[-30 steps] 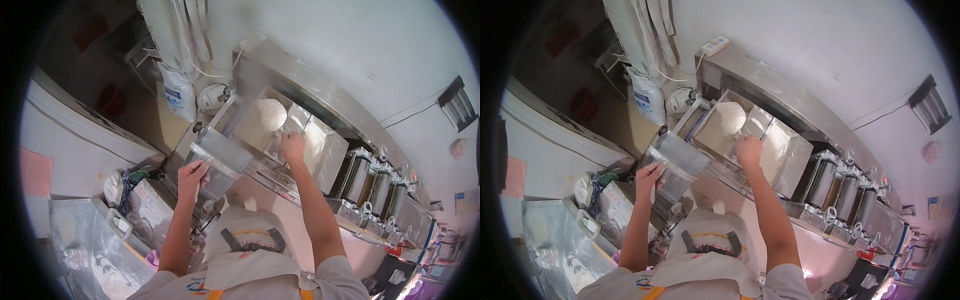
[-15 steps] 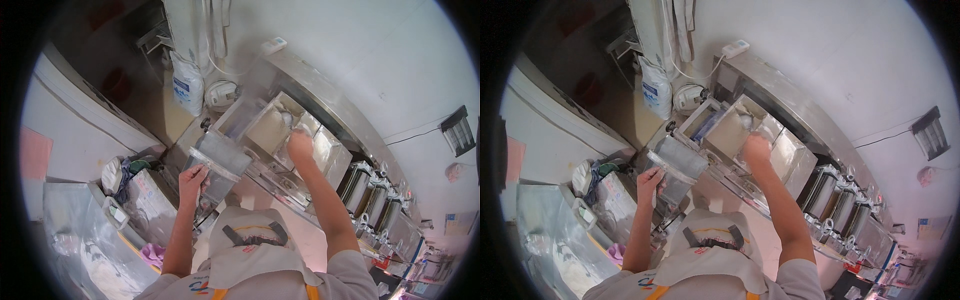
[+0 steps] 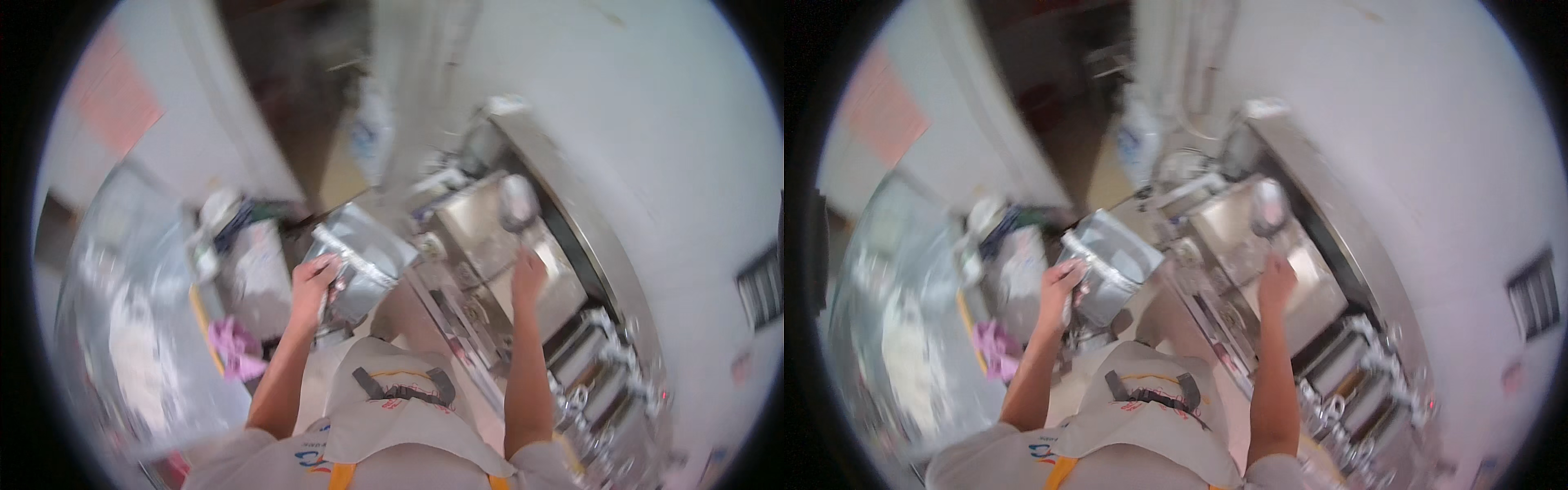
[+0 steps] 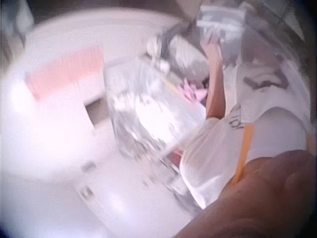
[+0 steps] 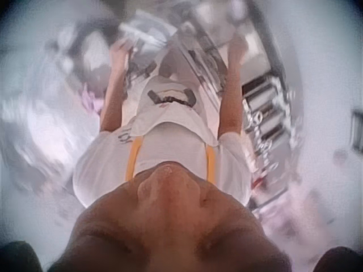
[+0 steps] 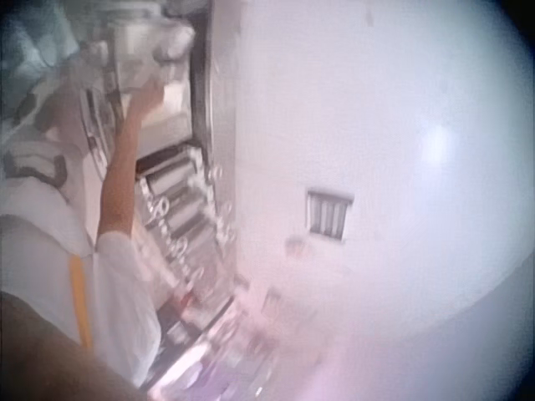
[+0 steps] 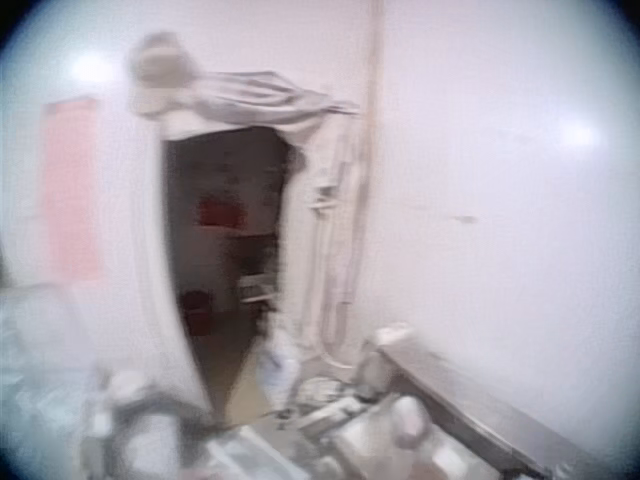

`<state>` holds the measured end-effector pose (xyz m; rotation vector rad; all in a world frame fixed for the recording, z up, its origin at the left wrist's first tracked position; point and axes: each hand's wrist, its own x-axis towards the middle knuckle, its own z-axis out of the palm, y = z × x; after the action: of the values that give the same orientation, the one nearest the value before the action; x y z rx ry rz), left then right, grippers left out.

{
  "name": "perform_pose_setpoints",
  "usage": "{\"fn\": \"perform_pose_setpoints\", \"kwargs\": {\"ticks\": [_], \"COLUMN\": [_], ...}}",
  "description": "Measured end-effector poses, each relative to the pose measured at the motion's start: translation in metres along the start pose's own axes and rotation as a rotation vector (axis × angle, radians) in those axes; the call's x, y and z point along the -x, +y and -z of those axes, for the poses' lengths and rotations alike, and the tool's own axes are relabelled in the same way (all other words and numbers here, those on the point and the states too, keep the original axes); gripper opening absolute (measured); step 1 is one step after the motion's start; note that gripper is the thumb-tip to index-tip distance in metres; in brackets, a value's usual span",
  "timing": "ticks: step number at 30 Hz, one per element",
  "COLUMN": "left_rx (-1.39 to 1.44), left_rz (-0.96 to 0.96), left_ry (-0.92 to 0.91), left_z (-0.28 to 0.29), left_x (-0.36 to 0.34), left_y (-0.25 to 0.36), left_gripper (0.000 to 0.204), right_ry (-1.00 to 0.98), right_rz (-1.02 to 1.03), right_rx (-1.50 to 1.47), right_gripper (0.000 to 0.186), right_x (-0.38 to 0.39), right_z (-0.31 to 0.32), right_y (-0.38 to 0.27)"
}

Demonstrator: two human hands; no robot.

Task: The person scoops flour from a large sack into a metal scoop, spreads it on a stainless steel table, and repeatedly transfers portions into a dough machine hopper. The person uses a scoop and a dough scraper to manage the flour and feed the machine.

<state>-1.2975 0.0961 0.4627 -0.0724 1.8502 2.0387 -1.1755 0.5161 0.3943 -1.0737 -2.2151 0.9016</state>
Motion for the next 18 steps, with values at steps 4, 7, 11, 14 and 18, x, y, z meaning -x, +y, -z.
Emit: {"fn": "perform_pose_setpoints", "kwargs": {"ticks": [4,7,11,14,18], "left_rx": [-0.009,0.120,0.144,0.190,0.237], "left_rz": [-0.074,-0.070,-0.108,-0.131,-0.175], "left_ry": [0.129,0.297,0.556,0.730,0.975], "left_z": [0.032,0.051,0.084,0.113,0.155], "left_x": [0.080,0.166,0.279,0.360,0.457], "left_y": [-0.015,-0.020,-0.034,-0.049,-0.086], "left_gripper": [0.020,0.017,0.020,0.019,0.018], "right_ry": [-0.331,-0.639,-0.944,-1.123,-1.390], "right_rz": [-0.433,-0.430,-0.345,-0.315,-0.165], "right_rx": [-0.692,-0.796,-0.723,-0.678,-0.575], "right_gripper": [0.027,0.027,0.031,0.029,0.031], "right_x": [0.079,0.141,0.211,0.267,0.350], "right_z": [0.012,0.018,-0.003,-0.009,-0.014], "right_y": [-0.029,-0.035,-0.027,-0.052,-0.106]}}
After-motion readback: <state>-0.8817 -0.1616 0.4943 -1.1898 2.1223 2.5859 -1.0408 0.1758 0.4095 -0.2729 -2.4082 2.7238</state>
